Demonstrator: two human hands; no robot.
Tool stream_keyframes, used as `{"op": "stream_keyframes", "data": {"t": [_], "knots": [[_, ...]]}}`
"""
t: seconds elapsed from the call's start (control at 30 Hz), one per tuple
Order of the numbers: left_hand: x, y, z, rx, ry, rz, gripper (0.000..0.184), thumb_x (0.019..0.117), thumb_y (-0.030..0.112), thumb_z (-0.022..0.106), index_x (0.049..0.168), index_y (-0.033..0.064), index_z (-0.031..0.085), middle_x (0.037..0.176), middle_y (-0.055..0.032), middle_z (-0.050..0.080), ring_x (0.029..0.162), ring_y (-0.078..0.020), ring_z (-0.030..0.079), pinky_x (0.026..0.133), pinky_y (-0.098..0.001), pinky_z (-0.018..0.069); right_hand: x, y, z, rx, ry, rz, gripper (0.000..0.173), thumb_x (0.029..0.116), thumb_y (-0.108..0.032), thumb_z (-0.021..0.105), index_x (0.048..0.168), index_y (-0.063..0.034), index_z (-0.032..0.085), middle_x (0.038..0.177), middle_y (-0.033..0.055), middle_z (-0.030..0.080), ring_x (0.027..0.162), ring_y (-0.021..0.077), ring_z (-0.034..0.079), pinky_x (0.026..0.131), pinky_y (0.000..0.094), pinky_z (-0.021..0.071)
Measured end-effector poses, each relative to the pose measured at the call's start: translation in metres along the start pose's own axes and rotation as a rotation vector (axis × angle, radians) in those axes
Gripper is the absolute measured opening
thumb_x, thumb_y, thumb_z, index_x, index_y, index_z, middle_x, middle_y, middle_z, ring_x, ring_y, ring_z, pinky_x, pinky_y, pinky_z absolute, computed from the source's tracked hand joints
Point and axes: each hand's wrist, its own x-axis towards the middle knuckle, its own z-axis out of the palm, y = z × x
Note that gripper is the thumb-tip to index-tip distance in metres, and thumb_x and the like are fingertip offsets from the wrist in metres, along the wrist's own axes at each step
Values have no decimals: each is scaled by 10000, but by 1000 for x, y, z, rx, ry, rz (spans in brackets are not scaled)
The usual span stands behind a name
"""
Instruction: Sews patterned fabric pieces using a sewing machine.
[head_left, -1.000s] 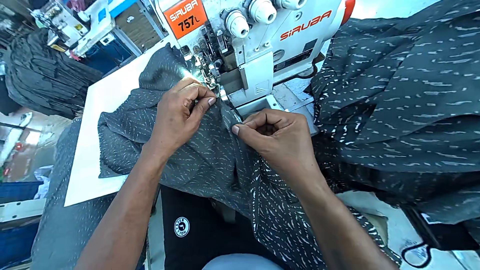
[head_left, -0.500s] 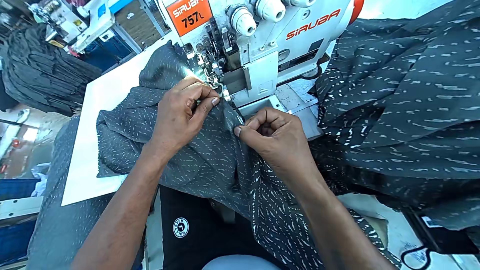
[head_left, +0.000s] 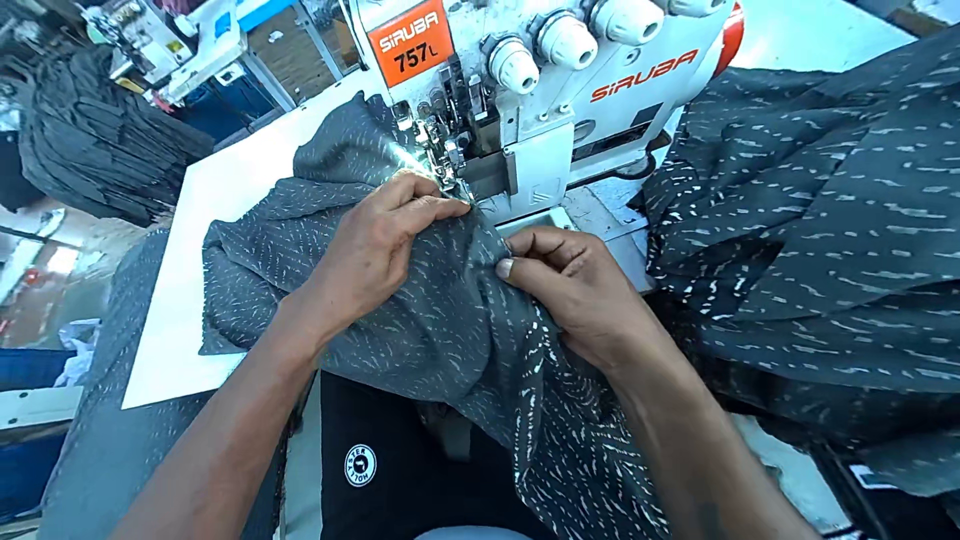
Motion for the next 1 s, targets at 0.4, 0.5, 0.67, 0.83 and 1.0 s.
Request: {"op": "stream_keyframes", "data": {"t": [0.4,0.5,0.67,0.83,1.0], "knots": [[-22,7,-36,213,-232,-6,605,930,0,490,1402,350,634,1510,-211,449,1432,-429,386,1176,-693,271,0,7,25,-87,70,-30,34,921,-75,648,892,-91,648,692,8,595,556,89,539,487,226,447],[-112,-11,-15,126,-2,-395,536,992,408,565,1511,288,515,1642,-91,311,1437,-298,414,1104,-591,417,-29,3,10,121,-261,201,200,905,-108,675,1092,-105,604,714,29,623,570,80,569,496,212,471],[-192,-53,-29,185,121,-699,252,1012,169,596,1108,-47,685,973,-216,686,734,-327,663,688,-563,561,-87,19,-29,-236,-895,391,456,795,-349,839,1156,-109,695,999,-4,740,927,95,709,840,362,615],[-134,-80,-121,376,431,-607,401,1073,223,458,1263,-123,529,1191,-290,606,1088,-300,617,979,-449,502,-108,46,23,-596,-713,252,241,855,-172,751,980,27,696,888,177,700,846,293,694,773,539,552],[-71,-74,-124,440,151,-612,450,1008,60,489,1456,18,497,1571,-343,305,1344,-529,460,1034,-680,447,-68,80,97,-547,-487,-38,171,921,-163,684,914,7,707,852,141,706,822,249,706,781,463,589]]}}
